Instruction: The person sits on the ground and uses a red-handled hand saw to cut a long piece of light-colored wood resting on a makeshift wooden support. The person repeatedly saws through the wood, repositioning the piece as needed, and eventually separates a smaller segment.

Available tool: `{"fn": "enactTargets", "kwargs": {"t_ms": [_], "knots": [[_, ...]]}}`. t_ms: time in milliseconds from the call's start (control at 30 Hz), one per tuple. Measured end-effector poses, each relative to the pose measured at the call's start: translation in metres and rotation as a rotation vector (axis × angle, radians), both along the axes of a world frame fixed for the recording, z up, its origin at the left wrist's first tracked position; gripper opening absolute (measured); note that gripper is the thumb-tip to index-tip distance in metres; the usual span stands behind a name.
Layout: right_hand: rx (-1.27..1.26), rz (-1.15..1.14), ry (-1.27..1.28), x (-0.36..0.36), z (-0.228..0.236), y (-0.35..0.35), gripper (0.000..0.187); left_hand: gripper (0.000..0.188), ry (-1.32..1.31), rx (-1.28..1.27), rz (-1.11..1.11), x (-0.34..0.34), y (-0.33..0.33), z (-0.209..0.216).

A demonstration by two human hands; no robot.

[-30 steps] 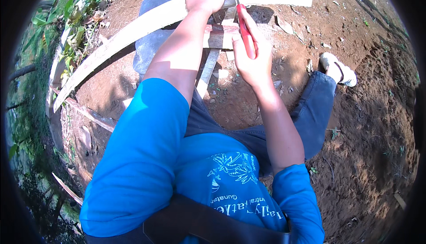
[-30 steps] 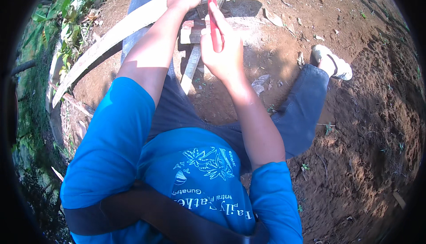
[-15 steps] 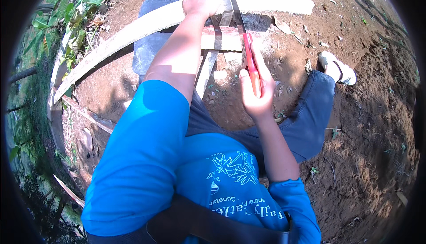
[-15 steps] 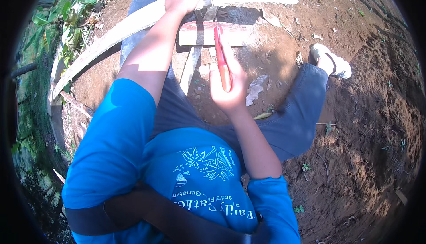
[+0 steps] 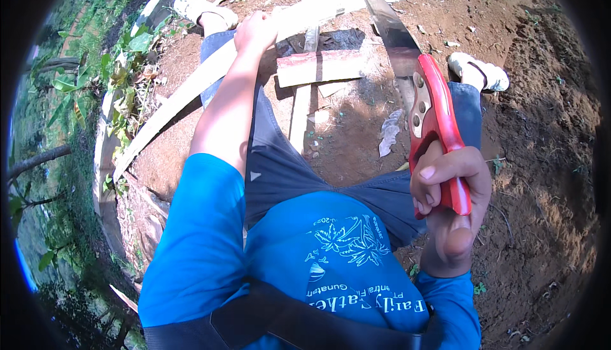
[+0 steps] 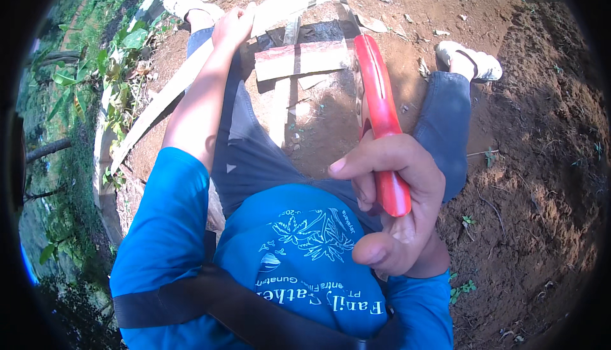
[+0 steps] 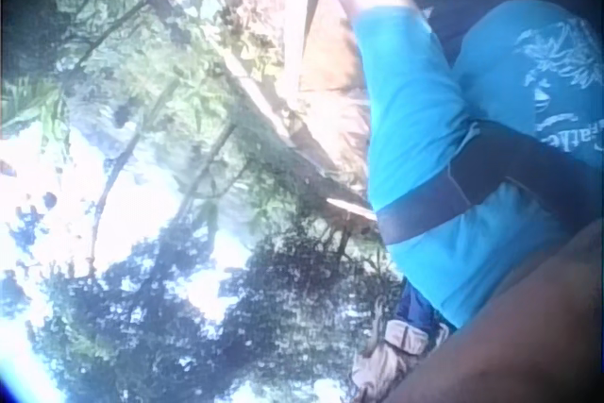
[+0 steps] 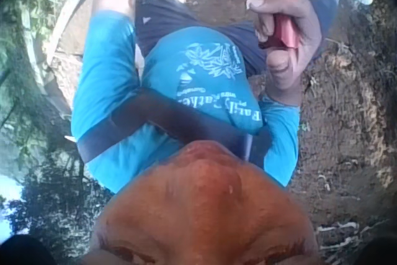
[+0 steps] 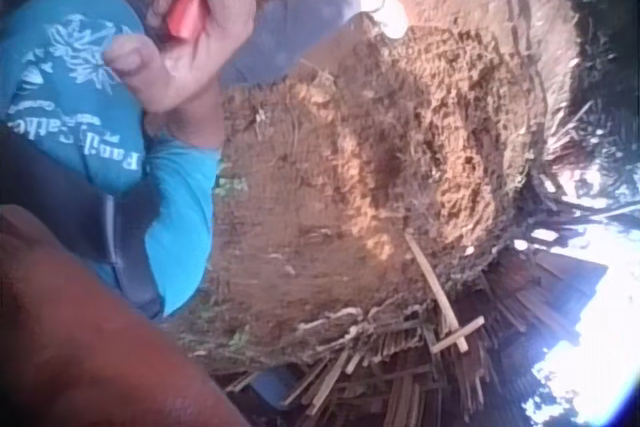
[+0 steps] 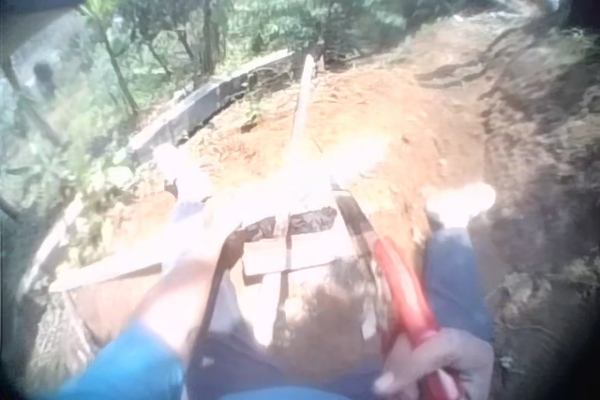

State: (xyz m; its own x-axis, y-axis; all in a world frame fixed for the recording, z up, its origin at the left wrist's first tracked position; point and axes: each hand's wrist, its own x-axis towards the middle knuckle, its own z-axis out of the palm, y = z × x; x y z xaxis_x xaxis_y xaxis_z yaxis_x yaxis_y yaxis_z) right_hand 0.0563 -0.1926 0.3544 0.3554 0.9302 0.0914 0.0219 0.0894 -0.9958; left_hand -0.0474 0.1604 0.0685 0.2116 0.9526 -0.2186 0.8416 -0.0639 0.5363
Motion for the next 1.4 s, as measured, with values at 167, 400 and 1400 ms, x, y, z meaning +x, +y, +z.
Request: {"fn": "enactTargets", "kwargs": {"t_ms": [167, 400, 1400], "knots": [[0.025, 0.175, -0.104, -0.010, 0.036, 0.021, 0.054, 0.068, -0.268, 0.072, -0.055, -0.064, 0.018, -0.023], [0.032, 0.326, -0.207, -0.026, 0.063, 0.038, 0.032, 0.045, -0.634, -0.023, -0.098, -0.128, 0.017, -0.077], [-0.044, 0.352, -0.376, -0.047, 0.037, 0.024, 0.027, 0.116, 0.196, -0.037, -0.448, -0.272, 0.001, -0.069]]}}
